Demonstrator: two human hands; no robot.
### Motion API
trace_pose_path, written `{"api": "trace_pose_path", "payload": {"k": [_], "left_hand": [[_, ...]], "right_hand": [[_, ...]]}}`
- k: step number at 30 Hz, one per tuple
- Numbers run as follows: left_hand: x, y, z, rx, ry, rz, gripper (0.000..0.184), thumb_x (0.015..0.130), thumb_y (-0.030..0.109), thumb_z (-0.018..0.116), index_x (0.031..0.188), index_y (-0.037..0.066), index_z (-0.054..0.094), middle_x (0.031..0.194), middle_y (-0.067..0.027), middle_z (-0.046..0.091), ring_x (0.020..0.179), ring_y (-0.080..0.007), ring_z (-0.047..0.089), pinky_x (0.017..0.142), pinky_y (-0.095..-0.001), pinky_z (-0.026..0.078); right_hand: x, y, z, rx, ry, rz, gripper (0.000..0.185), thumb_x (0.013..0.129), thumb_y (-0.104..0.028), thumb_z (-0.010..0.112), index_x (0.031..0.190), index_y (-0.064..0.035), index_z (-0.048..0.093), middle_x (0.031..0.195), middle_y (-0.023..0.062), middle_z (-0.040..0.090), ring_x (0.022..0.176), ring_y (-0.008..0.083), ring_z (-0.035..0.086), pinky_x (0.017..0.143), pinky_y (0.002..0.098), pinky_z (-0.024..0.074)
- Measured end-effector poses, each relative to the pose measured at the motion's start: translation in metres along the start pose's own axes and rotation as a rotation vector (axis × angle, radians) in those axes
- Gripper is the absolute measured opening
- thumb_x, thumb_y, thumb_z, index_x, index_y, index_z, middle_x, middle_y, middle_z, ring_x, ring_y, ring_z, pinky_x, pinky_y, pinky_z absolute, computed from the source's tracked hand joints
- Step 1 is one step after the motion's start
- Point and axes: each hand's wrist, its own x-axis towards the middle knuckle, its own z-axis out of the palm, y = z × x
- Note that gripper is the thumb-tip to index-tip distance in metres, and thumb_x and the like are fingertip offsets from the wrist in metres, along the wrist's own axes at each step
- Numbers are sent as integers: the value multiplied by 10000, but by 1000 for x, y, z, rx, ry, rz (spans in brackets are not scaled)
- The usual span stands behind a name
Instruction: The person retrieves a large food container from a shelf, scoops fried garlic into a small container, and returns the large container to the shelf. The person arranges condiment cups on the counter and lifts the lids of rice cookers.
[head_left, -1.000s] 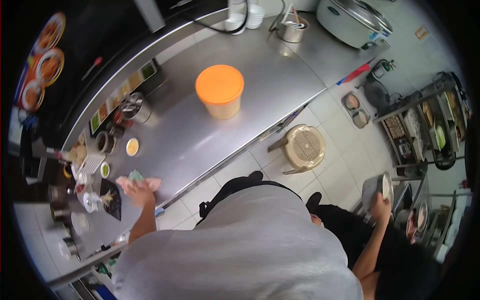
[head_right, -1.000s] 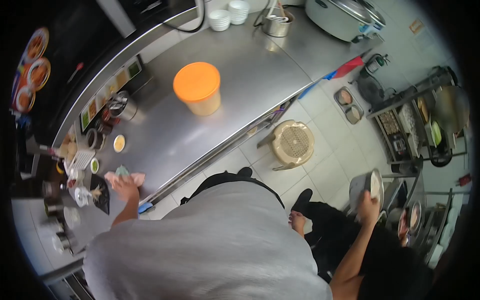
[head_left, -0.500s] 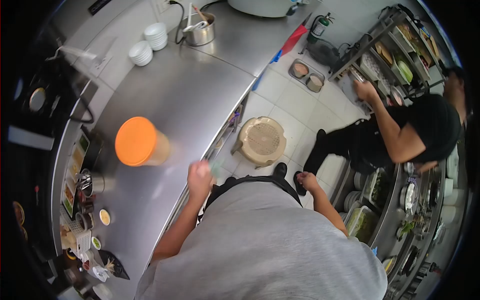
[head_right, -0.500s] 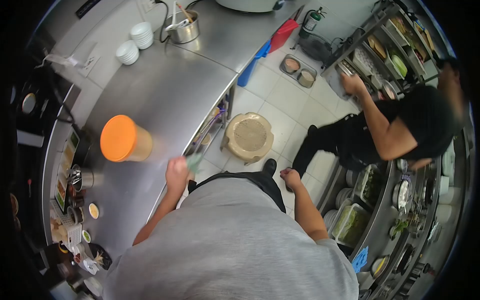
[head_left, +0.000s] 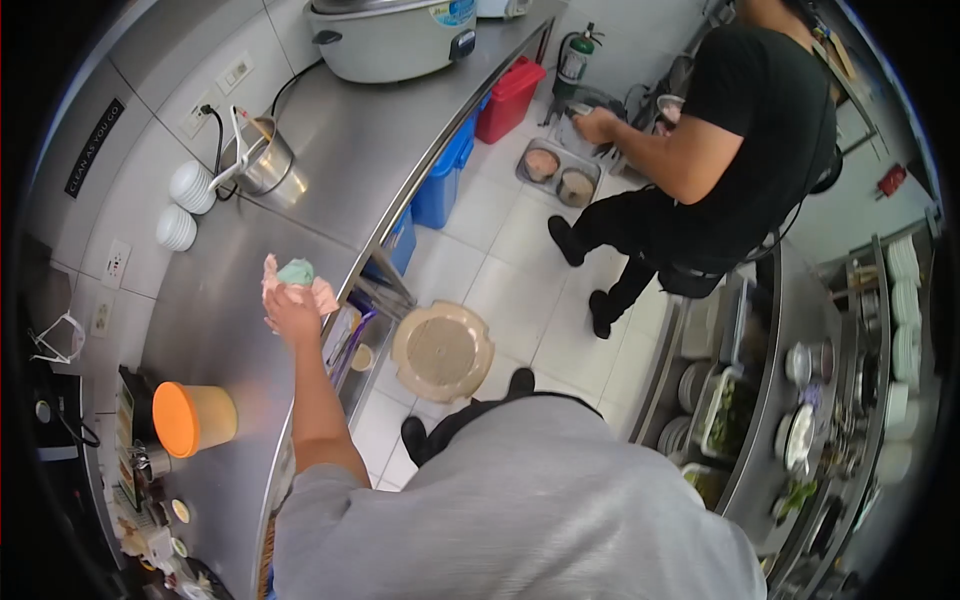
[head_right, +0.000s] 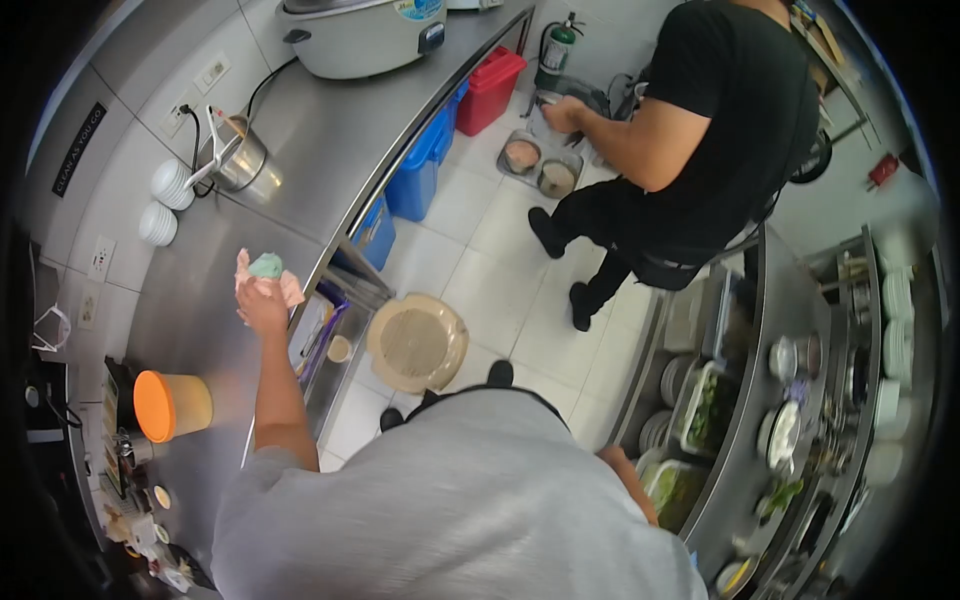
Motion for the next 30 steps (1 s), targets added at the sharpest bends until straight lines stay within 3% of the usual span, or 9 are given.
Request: {"api": "trace_pose_path", "payload": {"k": [4, 9, 11, 13, 18, 22, 24, 27, 30], "left_hand": [[-12, 28, 45, 31, 84, 54, 684, 861, 482, 511, 1359, 29, 391, 1425, -236, 325, 1358, -380, 228, 1092, -533, 179], [-2, 113, 68, 120, -221, 92, 674, 889, 450, 488, 1422, 84, 300, 1482, -230, 203, 1389, -377, 144, 1108, -532, 141], [10, 134, 80, 125, -286, 44, 690, 886, 449, 496, 1434, 97, 268, 1494, -226, 166, 1395, -382, 114, 1114, -528, 126], [32, 153, 95, 146, -308, 1, 710, 883, 446, 502, 1446, 108, 233, 1503, -222, 135, 1398, -388, 88, 1119, -522, 112], [116, 181, 141, 188, -338, -37, 725, 887, 444, 499, 1456, 111, 199, 1501, -237, 116, 1401, -387, 69, 1130, -496, 92], [213, 195, 196, 207, -329, -82, 731, 890, 461, 488, 1458, 110, 189, 1497, -254, 101, 1399, -399, 60, 1136, -482, 81], [263, 198, 214, 213, -363, -172, 740, 889, 475, 480, 1459, 109, 181, 1498, -257, 89, 1398, -405, 50, 1135, -482, 80], [328, 206, 235, 240, -401, -242, 741, 892, 481, 468, 1462, 113, 172, 1497, -263, 77, 1397, -411, 38, 1133, -483, 79], [343, 225, 269, 265, -367, -122, 759, 890, 463, 465, 1457, 63, 158, 1499, -265, 65, 1397, -412, 30, 1128, -490, 73]], "right_hand": [[7, 64, -34, 243, -49, 101, 173, 805, -204, 570, 781, -65, 670, 779, 94, 628, 729, 228, 604, 617, 348, 477], [56, 67, -130, 653, -56, 234, 181, 810, -172, 554, 759, -30, 654, 688, 79, 592, 644, 183, 574, 546, 314, 458], [87, 26, -177, 805, -14, 182, 185, 813, -160, 548, 751, -16, 648, 651, 73, 578, 609, 165, 562, 517, 300, 451], [114, -35, -230, 860, 72, 59, 244, 814, -162, 615, 1012, -21, 631, 831, 67, 647, 722, 139, 591, 630, 296, 467], [136, -169, -339, 672, 177, -306, 251, 837, -138, 612, 1065, -33, 627, 847, 39, 650, 740, 133, 588, 656, 291, 466], [177, -215, -376, 628, 77, -277, 222, 838, -122, 617, 1032, -20, 651, 863, 40, 651, 769, 129, 584, 673, 280, 464], [201, -222, -385, 625, 55, -248, 228, 831, -166, 632, 1008, -26, 664, 827, 58, 671, 681, 141, 595, 574, 283, 470], [211, -250, -424, 312, -23, -247, 221, 838, -184, 627, 994, -33, 669, 792, 49, 667, 662, 135, 591, 556, 279, 460], [231, -284, -463, 574, -14, -178, 203, 864, -167, 566, 965, -27, 672, 831, 44, 651, 702, 130, 583, 617, 289, 473]]}}
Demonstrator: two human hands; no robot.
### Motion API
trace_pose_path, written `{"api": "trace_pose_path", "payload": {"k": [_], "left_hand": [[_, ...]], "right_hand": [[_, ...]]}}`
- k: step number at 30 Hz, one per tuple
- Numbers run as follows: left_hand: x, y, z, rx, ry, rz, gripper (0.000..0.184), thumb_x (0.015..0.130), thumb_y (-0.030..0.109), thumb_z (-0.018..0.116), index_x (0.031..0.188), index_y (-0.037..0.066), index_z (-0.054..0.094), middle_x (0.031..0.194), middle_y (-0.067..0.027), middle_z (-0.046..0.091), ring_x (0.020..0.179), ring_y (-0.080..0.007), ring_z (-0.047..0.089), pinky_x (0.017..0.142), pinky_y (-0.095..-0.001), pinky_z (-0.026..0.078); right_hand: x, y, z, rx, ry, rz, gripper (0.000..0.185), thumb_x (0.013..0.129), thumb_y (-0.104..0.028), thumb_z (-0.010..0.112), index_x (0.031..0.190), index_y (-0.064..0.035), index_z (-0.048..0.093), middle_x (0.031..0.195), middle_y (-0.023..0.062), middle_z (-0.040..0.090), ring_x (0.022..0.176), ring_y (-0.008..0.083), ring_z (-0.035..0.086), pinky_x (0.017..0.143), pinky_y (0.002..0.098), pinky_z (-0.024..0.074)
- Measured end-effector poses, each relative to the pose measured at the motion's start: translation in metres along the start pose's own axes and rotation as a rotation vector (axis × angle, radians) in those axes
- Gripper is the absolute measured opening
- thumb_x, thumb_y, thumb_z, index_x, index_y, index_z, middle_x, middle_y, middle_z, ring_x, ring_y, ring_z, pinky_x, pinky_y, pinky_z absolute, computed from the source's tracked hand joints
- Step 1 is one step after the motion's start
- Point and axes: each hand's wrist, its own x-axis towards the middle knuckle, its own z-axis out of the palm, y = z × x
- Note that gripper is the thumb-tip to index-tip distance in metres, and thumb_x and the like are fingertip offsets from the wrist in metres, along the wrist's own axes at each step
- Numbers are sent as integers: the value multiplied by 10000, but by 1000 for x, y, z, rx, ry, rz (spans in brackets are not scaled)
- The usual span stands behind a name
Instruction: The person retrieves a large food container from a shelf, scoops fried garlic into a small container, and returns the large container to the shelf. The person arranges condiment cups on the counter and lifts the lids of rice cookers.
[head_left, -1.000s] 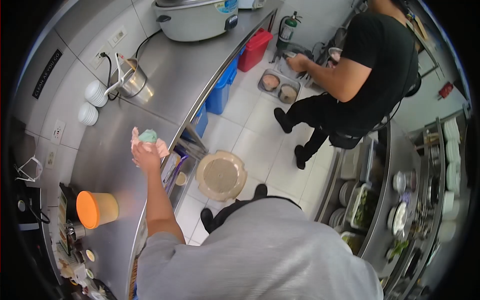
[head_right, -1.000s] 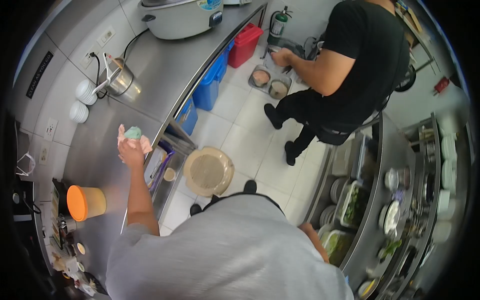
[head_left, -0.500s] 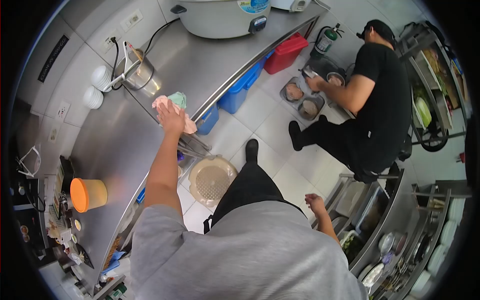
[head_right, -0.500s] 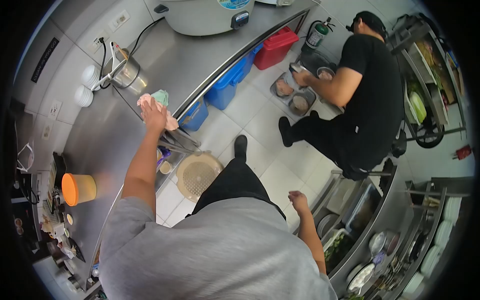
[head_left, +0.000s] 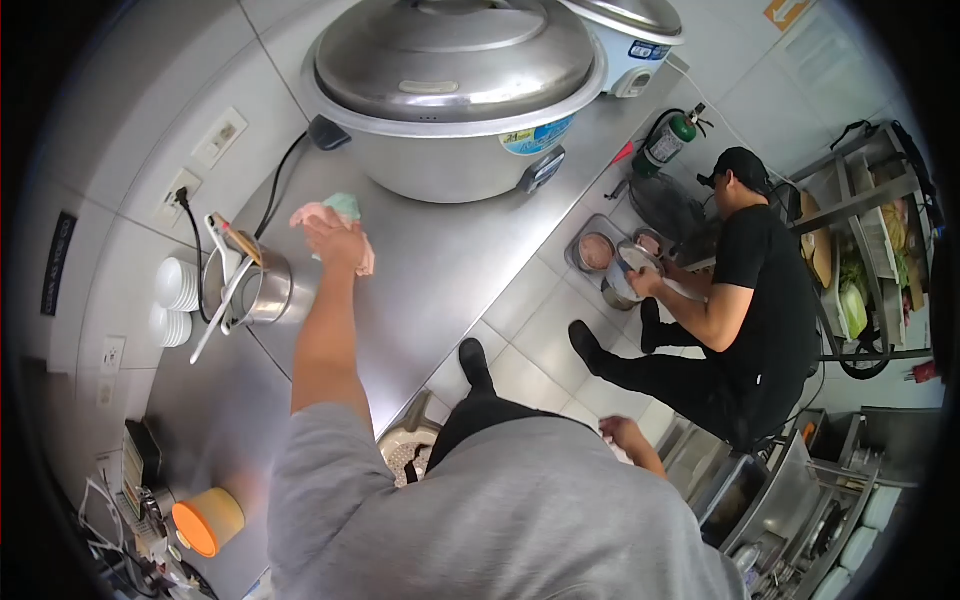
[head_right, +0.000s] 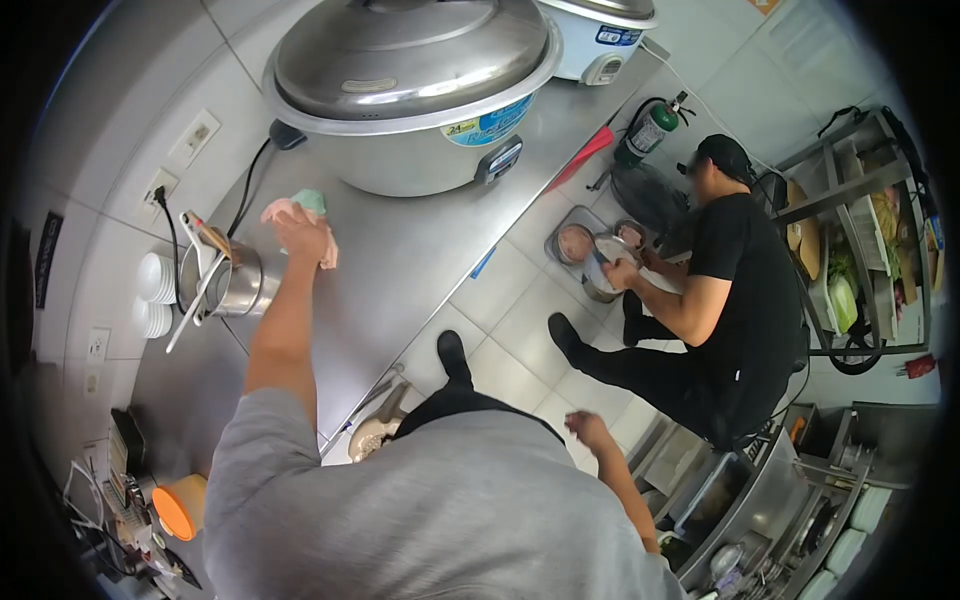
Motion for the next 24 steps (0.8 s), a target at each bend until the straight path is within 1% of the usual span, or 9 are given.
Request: {"api": "trace_pose_path", "payload": {"k": [2, 5, 8, 10, 13, 16, 18, 20, 24], "left_hand": [[-22, 19, 38, 34, 116, 220, 773, 883, 445, 479, 1449, 24, 163, 1500, -267, 56, 1397, -416, 27, 1127, -494, 65], [-109, 92, 17, -72, 18, 660, 781, 843, 428, 560, 1404, -29, 266, 1492, -275, 86, 1388, -446, 32, 1110, -548, 71], [-144, 166, 12, -303, -184, 777, 803, 811, 464, 610, 1397, 7, 306, 1484, -271, 124, 1382, -455, 56, 1107, -554, 91], [-141, 195, 24, -364, -150, 817, 740, 834, 432, 591, 1397, 34, 319, 1488, -246, 142, 1391, -418, 85, 1111, -540, 113], [-137, 190, 19, -354, -140, 840, 636, 863, 343, 571, 1384, 61, 341, 1491, -215, 163, 1404, -366, 95, 1108, -536, 135], [-145, 155, 22, -328, -120, 682, 620, 871, 313, 549, 1396, 66, 329, 1499, -195, 172, 1410, -330, 110, 1106, -539, 140], [-155, 124, 8, -216, -41, 532, 628, 872, 319, 532, 1414, 86, 317, 1503, -188, 171, 1406, -335, 131, 1099, -544, 143], [-162, 93, 0, -189, -23, 309, 623, 872, 313, 526, 1418, 98, 318, 1502, -191, 177, 1404, -335, 142, 1095, -553, 132], [-182, 75, -14, -214, 147, -51, 585, 889, 302, 511, 1405, 90, 334, 1498, -202, 185, 1401, -338, 150, 1096, -560, 94]], "right_hand": [[7, -41, -13, 69, 98, -63, 188, 856, -152, 574, 975, -30, 653, 826, 39, 648, 694, 124, 586, 602, 285, 474], [23, -117, -20, 84, 63, -49, 211, 848, -177, 604, 988, -27, 650, 795, 40, 648, 677, 112, 580, 596, 269, 464], [58, -189, -22, -8, -74, -237, 270, 845, -226, 635, 1016, -19, 659, 821, 58, 659, 696, 116, 586, 643, 273, 475], [25, -292, -23, -261, -30, -514, 290, 845, -245, 645, 1035, -26, 656, 874, 70, 666, 746, 134, 599, 704, 291, 485], [-15, -411, -39, -241, -226, -767, 274, 883, -129, 608, 1135, -19, 608, 983, 38, 639, 916, 109, 569, 797, 254, 473], [-69, -503, -70, -290, -221, -1140, 290, 875, -133, 619, 1147, -34, 600, 1054, 49, 622, 948, 127, 569, 819, 279, 475], [-79, -552, -95, -439, -35, -1433, 306, 864, -153, 630, 1153, -56, 600, 1082, 62, 619, 964, 164, 576, 855, 298, 460], [-54, -605, -122, -687, 315, -1723, 332, 847, -179, 644, 1160, -77, 600, 1140, 92, 603, 1006, 244, 575, 917, 346, 431], [7, -702, -156, -650, 354, -1720, 377, 846, -256, 642, 1171, -73, 591, 1214, 147, 563, 1138, 319, 504, 991, 388, 380]]}}
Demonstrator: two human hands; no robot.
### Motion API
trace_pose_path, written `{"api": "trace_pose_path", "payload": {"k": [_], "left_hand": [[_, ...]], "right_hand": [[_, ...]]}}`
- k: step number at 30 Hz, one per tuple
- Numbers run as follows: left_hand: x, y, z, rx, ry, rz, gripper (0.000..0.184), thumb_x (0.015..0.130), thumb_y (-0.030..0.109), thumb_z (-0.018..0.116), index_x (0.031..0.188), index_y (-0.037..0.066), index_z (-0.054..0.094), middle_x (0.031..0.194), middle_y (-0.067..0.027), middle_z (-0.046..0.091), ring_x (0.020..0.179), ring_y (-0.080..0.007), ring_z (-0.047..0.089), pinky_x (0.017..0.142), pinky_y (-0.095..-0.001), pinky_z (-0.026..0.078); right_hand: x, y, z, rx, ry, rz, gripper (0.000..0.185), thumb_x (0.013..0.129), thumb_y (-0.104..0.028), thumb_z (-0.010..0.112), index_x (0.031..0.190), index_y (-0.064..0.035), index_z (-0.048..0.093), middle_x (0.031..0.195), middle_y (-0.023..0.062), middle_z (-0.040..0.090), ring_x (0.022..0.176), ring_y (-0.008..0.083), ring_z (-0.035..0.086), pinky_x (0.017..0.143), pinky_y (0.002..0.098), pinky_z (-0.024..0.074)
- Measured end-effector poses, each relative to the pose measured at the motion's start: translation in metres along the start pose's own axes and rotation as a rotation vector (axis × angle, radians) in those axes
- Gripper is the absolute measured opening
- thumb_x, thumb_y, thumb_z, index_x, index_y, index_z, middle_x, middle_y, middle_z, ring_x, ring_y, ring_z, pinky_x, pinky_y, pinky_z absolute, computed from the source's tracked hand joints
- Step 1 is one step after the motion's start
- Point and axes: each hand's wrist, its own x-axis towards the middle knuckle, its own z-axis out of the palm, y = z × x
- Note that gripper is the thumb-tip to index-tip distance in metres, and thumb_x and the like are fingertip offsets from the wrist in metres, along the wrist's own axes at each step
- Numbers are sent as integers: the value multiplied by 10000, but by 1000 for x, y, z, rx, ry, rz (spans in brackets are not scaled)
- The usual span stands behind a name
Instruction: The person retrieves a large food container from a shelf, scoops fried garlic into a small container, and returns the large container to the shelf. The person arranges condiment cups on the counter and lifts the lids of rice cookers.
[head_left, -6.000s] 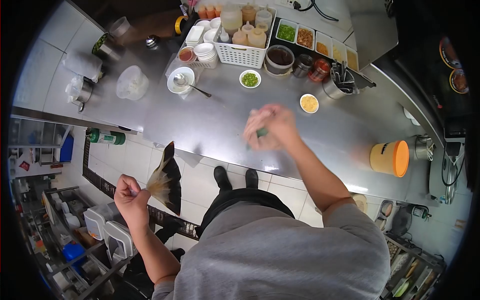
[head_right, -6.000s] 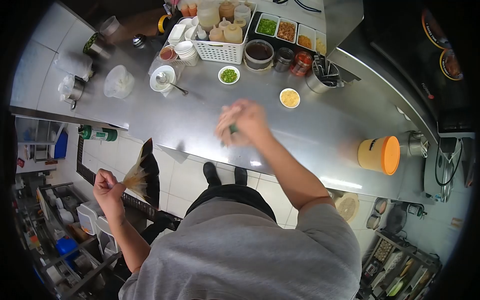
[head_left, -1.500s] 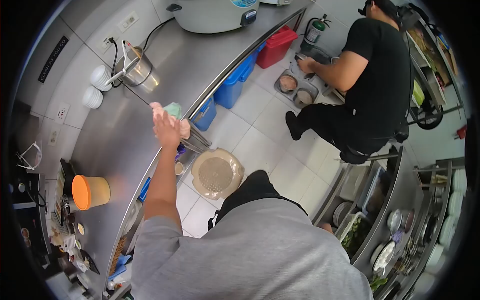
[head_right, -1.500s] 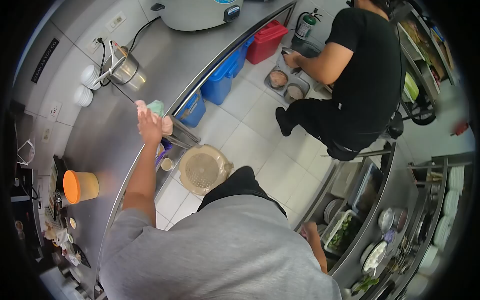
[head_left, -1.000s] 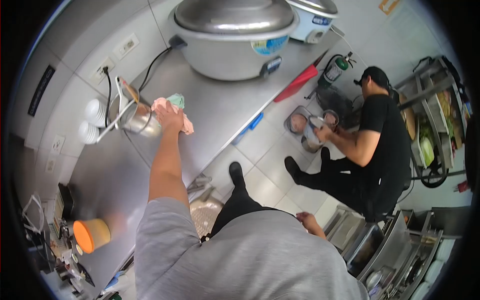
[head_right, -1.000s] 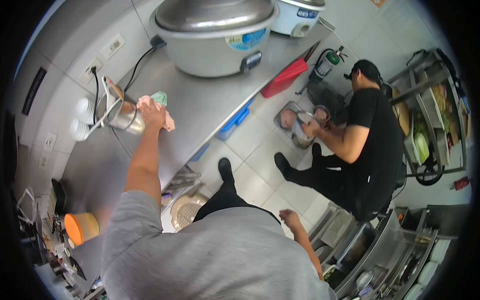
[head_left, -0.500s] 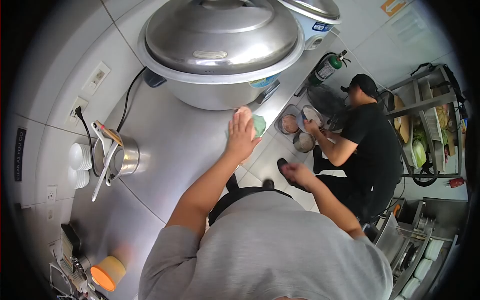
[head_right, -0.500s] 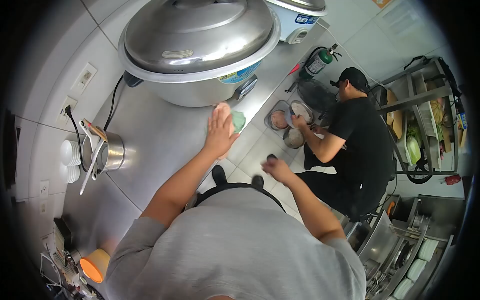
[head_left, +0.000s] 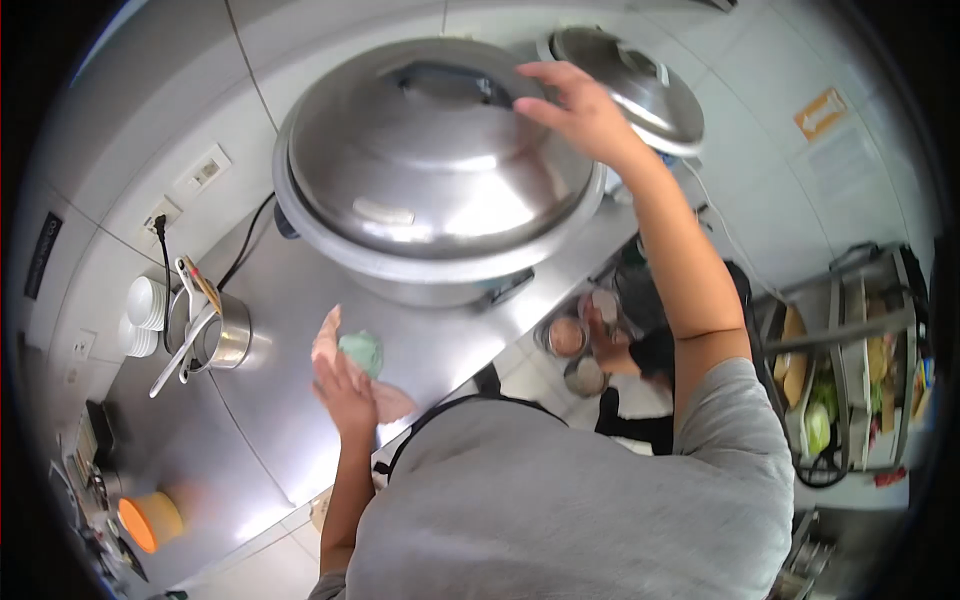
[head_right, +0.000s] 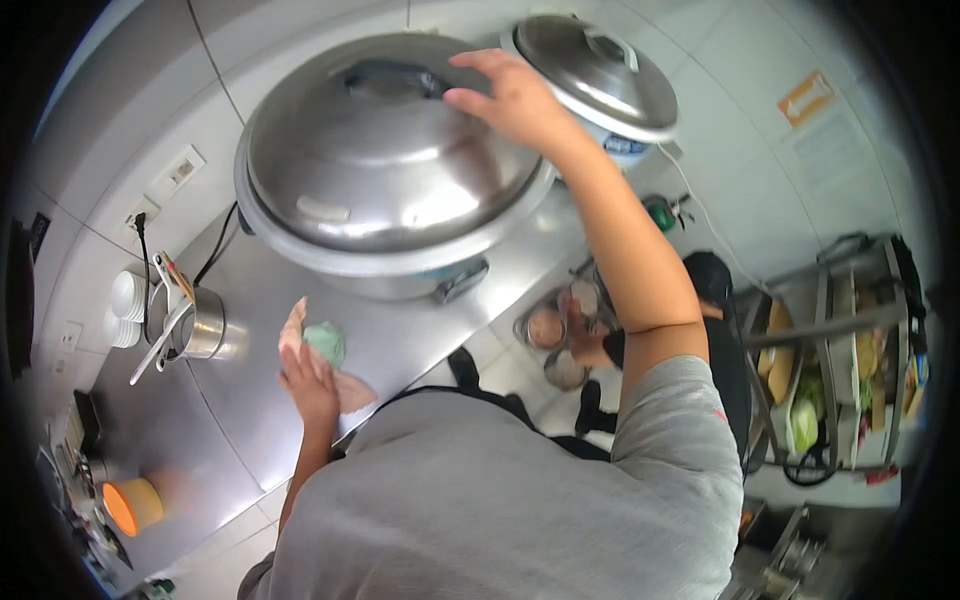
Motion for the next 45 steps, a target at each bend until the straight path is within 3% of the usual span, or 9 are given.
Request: {"api": "trace_pose_path", "payload": {"k": [5, 8, 15, 17, 23, 29, 33, 40, 45], "left_hand": [[-7, 7, 8, 118, 38, -69, 548, 913, 295, 475, 1403, 90, 337, 1504, -189, 179, 1400, -339, 153, 1102, -551, 89], [-6, 15, 9, 144, 34, -132, 548, 919, 304, 468, 1406, 95, 331, 1509, -180, 170, 1401, -335, 152, 1095, -558, 104], [-7, 43, 36, 190, 188, -408, 558, 921, 306, 472, 1419, 113, 310, 1508, -180, 167, 1400, -320, 162, 1081, -573, 135], [-8, 41, 38, 203, 187, -419, 561, 924, 314, 463, 1425, 125, 298, 1508, -170, 172, 1399, -316, 165, 1080, -573, 136], [-6, 43, 38, 212, 187, -445, 566, 910, 298, 478, 1426, 147, 300, 1511, -151, 177, 1397, -313, 167, 1084, -566, 139], [-6, 48, 32, 179, 190, -447, 582, 895, 277, 505, 1426, 151, 303, 1507, -155, 184, 1396, -322, 166, 1088, -554, 144], [-4, 53, 27, 163, 182, -445, 583, 890, 270, 511, 1422, 136, 314, 1503, -167, 186, 1398, -329, 154, 1087, -565, 136], [-2, 8, 47, 228, 358, -132, 517, 854, 238, 512, 1338, 85, 416, 1351, -205, 389, 1270, -367, 346, 981, -515, 291], [-59, -29, -22, 258, 242, -307, 429, 823, 141, 510, 1244, 73, 471, 1136, -177, 513, 1017, -345, 498, 835, -452, 388]], "right_hand": [[66, 32, 26, -73, -322, -152, 527, 837, -417, 615, 1188, -26, 577, 1222, 158, 564, 1174, 325, 475, 1000, 377, 381], [65, 68, 4, 95, -106, -395, 544, 836, -420, 617, 1233, -56, 547, 1259, 161, 537, 1190, 329, 462, 998, 385, 381], [63, 283, -56, -564, 111, 320, 595, 820, -440, 626, 1296, -108, 496, 1292, 162, 496, 1219, 369, 434, 983, 448, 396], [71, 352, -64, -445, 87, 515, 547, 849, -362, 606, 1332, -154, 456, 1275, 167, 497, 1218, 374, 429, 963, 490, 406], [74, 404, -52, -441, 88, 582, 388, 857, -207, 597, 1242, -218, 556, 1162, 185, 584, 1072, 387, 550, 913, 430, 445], [93, 456, -91, -248, 266, 452, 415, 854, -78, 570, 1250, -200, 566, 1066, 208, 625, 959, 271, 606, 841, 360, 452], [102, 386, -151, -196, 222, 511, 404, 857, -123, 580, 1254, -197, 561, 1160, 199, 601, 1079, 340, 575, 911, 375, 439], [98, 141, -108, -10, 200, -107, 378, 877, -125, 597, 1244, -209, 580, 1181, 138, 617, 1087, 248, 575, 932, 313, 409], [69, -89, -52, 339, 80, -240, 393, 898, -32, 529, 1272, -149, 569, 1211, 57, 601, 1106, 125, 528, 957, 241, 377]]}}
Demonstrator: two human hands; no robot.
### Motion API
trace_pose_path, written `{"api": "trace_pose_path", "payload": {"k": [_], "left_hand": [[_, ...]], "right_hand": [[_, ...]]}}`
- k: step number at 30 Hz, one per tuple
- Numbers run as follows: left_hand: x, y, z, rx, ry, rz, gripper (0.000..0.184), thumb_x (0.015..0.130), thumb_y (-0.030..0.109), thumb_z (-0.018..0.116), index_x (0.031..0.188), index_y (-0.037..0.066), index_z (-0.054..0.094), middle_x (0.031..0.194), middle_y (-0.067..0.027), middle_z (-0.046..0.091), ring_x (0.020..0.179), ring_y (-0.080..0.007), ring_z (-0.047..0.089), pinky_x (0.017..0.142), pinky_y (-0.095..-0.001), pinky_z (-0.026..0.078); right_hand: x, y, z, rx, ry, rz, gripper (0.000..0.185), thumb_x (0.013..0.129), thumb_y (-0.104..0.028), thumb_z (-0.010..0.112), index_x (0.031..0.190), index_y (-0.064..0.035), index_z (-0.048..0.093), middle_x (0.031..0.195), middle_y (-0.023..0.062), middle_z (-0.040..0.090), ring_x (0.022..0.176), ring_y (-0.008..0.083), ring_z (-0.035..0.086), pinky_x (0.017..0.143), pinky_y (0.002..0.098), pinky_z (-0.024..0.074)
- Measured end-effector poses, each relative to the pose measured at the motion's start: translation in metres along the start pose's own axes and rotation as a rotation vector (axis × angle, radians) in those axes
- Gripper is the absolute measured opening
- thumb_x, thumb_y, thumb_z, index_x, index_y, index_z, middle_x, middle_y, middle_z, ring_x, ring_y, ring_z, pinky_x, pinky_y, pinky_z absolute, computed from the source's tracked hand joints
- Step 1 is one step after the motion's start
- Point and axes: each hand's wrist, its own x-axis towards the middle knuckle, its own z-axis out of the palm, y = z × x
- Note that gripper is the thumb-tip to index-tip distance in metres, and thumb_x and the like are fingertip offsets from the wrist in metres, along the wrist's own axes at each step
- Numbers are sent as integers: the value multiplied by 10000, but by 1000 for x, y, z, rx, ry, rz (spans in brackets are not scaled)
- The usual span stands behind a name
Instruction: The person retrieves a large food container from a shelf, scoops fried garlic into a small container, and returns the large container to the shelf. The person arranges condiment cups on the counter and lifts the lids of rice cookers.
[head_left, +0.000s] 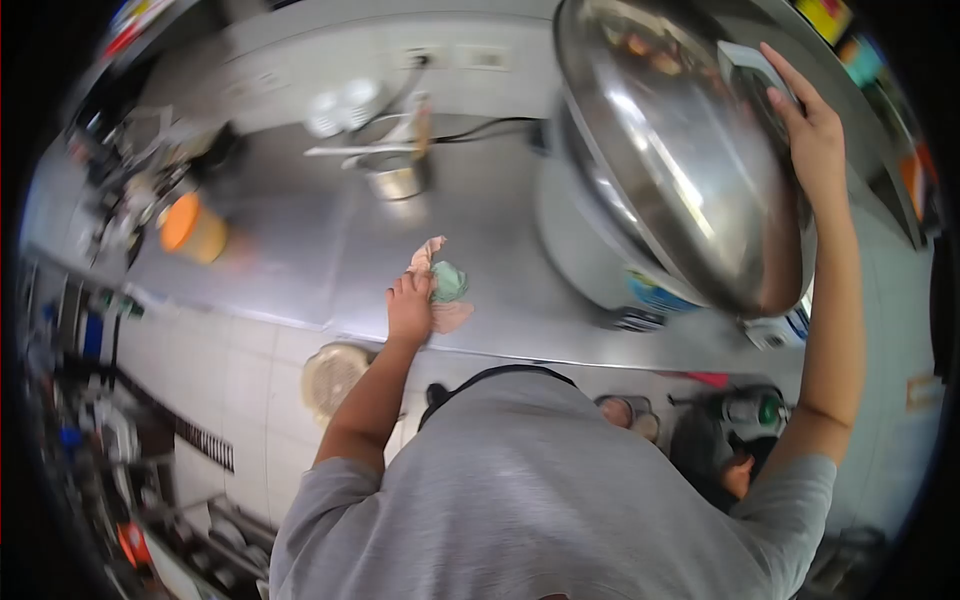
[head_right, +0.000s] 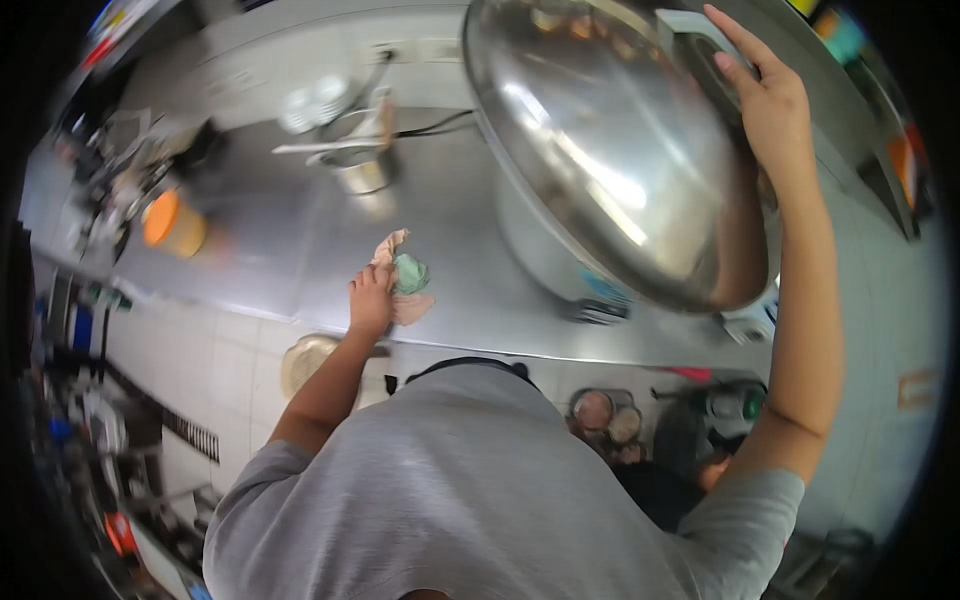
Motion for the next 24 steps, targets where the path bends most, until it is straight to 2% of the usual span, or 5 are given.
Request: {"api": "trace_pose_path", "payload": {"k": [3, 6, 9, 13, 24], "left_hand": [[-47, -106, -23, 77, -15, -372, 374, 854, 166, 505, 1219, 89, 496, 1138, -182, 514, 986, -357, 530, 807, -471, 425], [-162, -231, -37, 201, -54, -631, 327, 894, 237, 487, 1186, 96, 528, 1146, -196, 511, 974, -384, 558, 806, -487, 455], [-255, -266, -93, -187, -115, -1288, 317, 907, 316, 489, 1112, 93, 583, 1199, -221, 497, 1024, -384, 568, 850, -466, 465], [-353, -271, -84, -369, 63, -1497, 291, 879, 279, 515, 1113, 122, 587, 1053, -225, 611, 971, -343, 616, 803, -448, 494], [-293, -198, -119, -714, 317, -1380, 471, 743, 309, 682, 1138, 68, 591, 992, -187, 659, 906, -312, 650, 793, -374, 516]], "right_hand": [[-10, -87, 88, 246, -56, -206, 404, 893, -12, 519, 1263, -162, 580, 1208, 44, 606, 1050, 104, 537, 926, 232, 394], [-29, -184, 173, 485, -250, -126, 393, 858, -54, 578, 1206, -234, 617, 1174, 92, 633, 1078, 202, 587, 941, 275, 410], [-53, -242, 284, 517, -326, -294, 416, 834, -80, 616, 1204, -272, 611, 1116, 178, 620, 1056, 317, 586, 918, 320, 431], [-108, -321, 395, 472, -520, -364, 416, 824, -95, 621, 1201, -270, 609, 876, 213, 568, 872, 391, 558, 794, 430, 442], [-119, -294, 640, 442, -713, -390, 529, 711, 57, 604, 1203, -139, 606, 1059, 228, 628, 980, 376, 605, 846, 404, 456]]}}
